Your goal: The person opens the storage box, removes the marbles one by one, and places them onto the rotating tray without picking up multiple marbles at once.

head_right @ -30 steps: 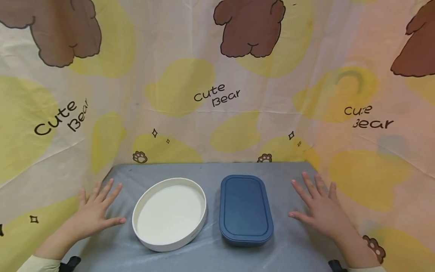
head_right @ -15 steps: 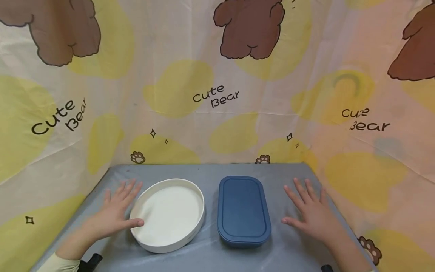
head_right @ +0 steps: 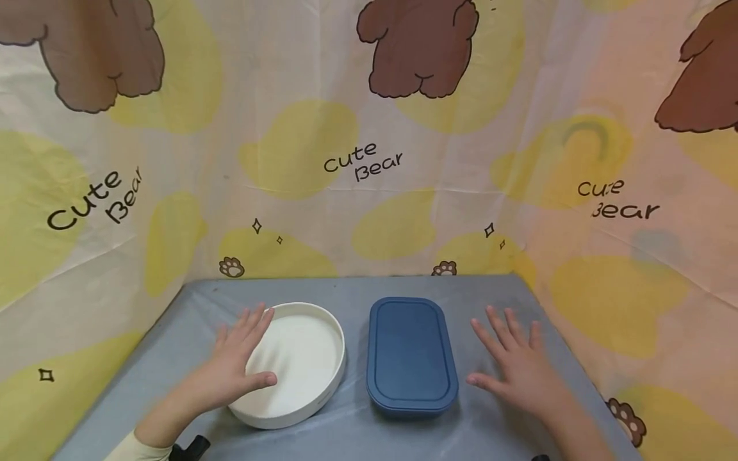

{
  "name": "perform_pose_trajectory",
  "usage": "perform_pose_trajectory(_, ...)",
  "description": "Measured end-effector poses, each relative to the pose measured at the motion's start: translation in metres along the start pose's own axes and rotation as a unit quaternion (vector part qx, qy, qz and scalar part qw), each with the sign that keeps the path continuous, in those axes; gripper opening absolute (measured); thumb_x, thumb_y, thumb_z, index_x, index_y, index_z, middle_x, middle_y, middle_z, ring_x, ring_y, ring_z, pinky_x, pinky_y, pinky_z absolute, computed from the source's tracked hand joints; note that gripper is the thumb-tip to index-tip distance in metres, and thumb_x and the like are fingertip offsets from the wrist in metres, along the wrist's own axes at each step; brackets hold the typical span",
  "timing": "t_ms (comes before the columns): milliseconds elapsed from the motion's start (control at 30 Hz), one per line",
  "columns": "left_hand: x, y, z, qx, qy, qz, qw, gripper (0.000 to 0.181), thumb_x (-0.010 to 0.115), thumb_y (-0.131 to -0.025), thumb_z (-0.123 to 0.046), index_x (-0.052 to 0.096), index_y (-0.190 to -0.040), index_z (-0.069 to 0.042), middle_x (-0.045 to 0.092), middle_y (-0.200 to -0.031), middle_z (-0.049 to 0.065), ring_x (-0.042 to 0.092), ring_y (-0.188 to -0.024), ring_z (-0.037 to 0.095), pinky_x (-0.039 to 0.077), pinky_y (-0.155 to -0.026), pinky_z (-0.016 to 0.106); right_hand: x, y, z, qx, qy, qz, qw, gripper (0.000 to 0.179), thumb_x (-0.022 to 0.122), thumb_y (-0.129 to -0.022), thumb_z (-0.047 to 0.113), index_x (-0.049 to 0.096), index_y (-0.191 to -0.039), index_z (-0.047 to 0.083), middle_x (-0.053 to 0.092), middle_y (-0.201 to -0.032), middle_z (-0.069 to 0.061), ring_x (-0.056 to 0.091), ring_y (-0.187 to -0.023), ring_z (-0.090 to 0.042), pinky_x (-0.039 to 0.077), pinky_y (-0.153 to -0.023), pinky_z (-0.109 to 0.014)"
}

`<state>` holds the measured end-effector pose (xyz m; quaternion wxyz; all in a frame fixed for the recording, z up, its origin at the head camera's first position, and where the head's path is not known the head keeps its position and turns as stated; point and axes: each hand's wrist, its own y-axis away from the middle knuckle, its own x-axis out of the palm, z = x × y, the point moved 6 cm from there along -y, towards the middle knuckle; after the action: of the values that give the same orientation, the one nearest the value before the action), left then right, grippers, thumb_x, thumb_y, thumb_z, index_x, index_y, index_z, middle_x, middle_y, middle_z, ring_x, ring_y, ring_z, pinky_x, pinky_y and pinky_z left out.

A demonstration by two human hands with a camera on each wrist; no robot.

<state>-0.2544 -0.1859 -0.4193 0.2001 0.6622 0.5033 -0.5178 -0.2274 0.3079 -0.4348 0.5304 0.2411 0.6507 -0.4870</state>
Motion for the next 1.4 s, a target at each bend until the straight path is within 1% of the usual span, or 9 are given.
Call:
perform_pose_trajectory(333, 0.02, -0.012, -0.042, 0.014, 0.081, -0.01, 0.9966, 0.118, 0.079, -0.079, -0.059, 0.015, -0.165, -0.01, 0.014, -0.17, 0.02, 0.007, -0.156, 0.048, 0.002, -0.115, 0.078, -0.002, -0.008, 0.015, -0.009, -0.019, -0.007, 0.9998, 0.102, 0.077, -0.084, 0.057, 0.022, -0.165, 0.026, 0.007, -0.174, -0.006, -0.01, -0.159, -0.03, -0.019, -0.119, -0.063)
perform_pose_trajectory(500, 0.027, -0.017, -0.068, 0.026, 0.124, -0.005, 0.9919, 0.122, 0.076, -0.079, -0.065, 0.011, -0.165, -0.008, 0.011, -0.172, 0.017, 0.005, -0.157, 0.044, 0.004, -0.119, 0.073, -0.002, -0.01, 0.02, -0.011, -0.027, -0.006, 0.9996, 0.104, 0.076, -0.082, 0.06, 0.023, -0.165, 0.026, 0.007, -0.174, -0.007, -0.01, -0.159, -0.03, -0.021, -0.119, -0.06)
perform_pose_trajectory(600, 0.032, -0.022, -0.081, 0.023, 0.143, 0.012, 0.9894, 0.123, 0.076, -0.08, -0.066, 0.007, -0.166, -0.013, 0.005, -0.173, 0.011, 0.001, -0.159, 0.039, 0.003, -0.12, 0.072, -0.001, -0.01, 0.023, -0.015, -0.033, -0.008, 0.9993, 0.106, 0.077, -0.081, 0.062, 0.024, -0.165, 0.025, 0.008, -0.174, -0.007, -0.009, -0.159, -0.032, -0.021, -0.119, -0.061)
perform_pose_trajectory(733, 0.043, -0.027, -0.091, 0.001, 0.162, 0.049, 0.9855, 0.122, 0.076, -0.082, -0.065, 0.0, -0.166, -0.019, -0.002, -0.173, 0.002, -0.005, -0.16, 0.028, -0.001, -0.122, 0.069, 0.0, -0.009, 0.025, -0.017, -0.045, -0.011, 0.9988, 0.107, 0.078, -0.079, 0.062, 0.026, -0.164, 0.025, 0.009, -0.174, -0.007, -0.009, -0.159, -0.031, -0.019, -0.119, -0.065)
perform_pose_trajectory(900, 0.057, -0.025, -0.101, -0.012, 0.213, 0.067, 0.9747, 0.121, 0.078, -0.081, -0.062, 0.001, -0.166, -0.023, 0.0, -0.173, -0.003, -0.003, -0.16, 0.024, 0.0, -0.125, 0.062, 0.002, -0.006, 0.032, -0.023, -0.047, -0.007, 0.9986, 0.106, 0.077, -0.079, 0.064, 0.027, -0.164, 0.025, 0.01, -0.173, -0.008, -0.008, -0.159, -0.031, -0.018, -0.119, -0.065)
perform_pose_trajectory(1033, 0.068, -0.017, -0.115, -0.016, 0.266, 0.081, 0.9605, 0.118, 0.079, -0.082, -0.059, 0.0, -0.165, -0.035, 0.0, -0.173, -0.004, 0.002, -0.16, 0.027, 0.014, -0.123, 0.065, 0.005, -0.003, 0.038, -0.022, -0.061, -0.005, 0.9979, 0.105, 0.077, -0.079, 0.064, 0.028, -0.164, 0.025, 0.011, -0.173, -0.009, -0.008, -0.159, -0.03, -0.017, -0.12, -0.064)
perform_pose_trajectory(1133, 0.076, -0.018, -0.124, -0.014, 0.286, 0.093, 0.9535, 0.116, 0.079, -0.082, -0.06, -0.001, -0.164, -0.04, 0.0, -0.173, -0.005, 0.005, -0.16, 0.027, 0.022, -0.12, 0.067, 0.004, -0.004, 0.042, -0.019, -0.068, -0.002, 0.9975, 0.106, 0.077, -0.078, 0.065, 0.028, -0.164, 0.027, 0.011, -0.173, -0.009, -0.005, -0.159, -0.033, -0.013, -0.121, -0.067)
perform_pose_trajectory(1267, 0.089, -0.022, -0.132, -0.014, 0.301, 0.097, 0.9487, 0.117, 0.081, -0.082, -0.056, 0.001, -0.165, -0.034, 0.003, -0.174, -0.002, 0.007, -0.159, 0.028, 0.022, -0.121, 0.066, 0.004, -0.006, 0.047, -0.021, -0.062, 0.009, 0.9978, 0.106, 0.075, -0.077, 0.069, 0.029, -0.163, 0.027, 0.011, -0.173, -0.008, 0.002, -0.159, -0.039, -0.009, -0.122, -0.068)
perform_pose_trajectory(1400, 0.102, -0.025, -0.134, -0.029, 0.31, 0.084, 0.9466, 0.121, 0.083, -0.082, -0.051, 0.002, -0.167, -0.024, 0.004, -0.174, 0.006, 0.009, -0.159, 0.031, 0.022, -0.12, 0.067, 0.005, -0.009, 0.053, -0.031, -0.062, 0.008, 0.9976, 0.105, 0.073, -0.077, 0.071, 0.033, -0.162, 0.025, 0.012, -0.173, -0.007, 0.002, -0.159, -0.037, -0.003, -0.122, -0.069)
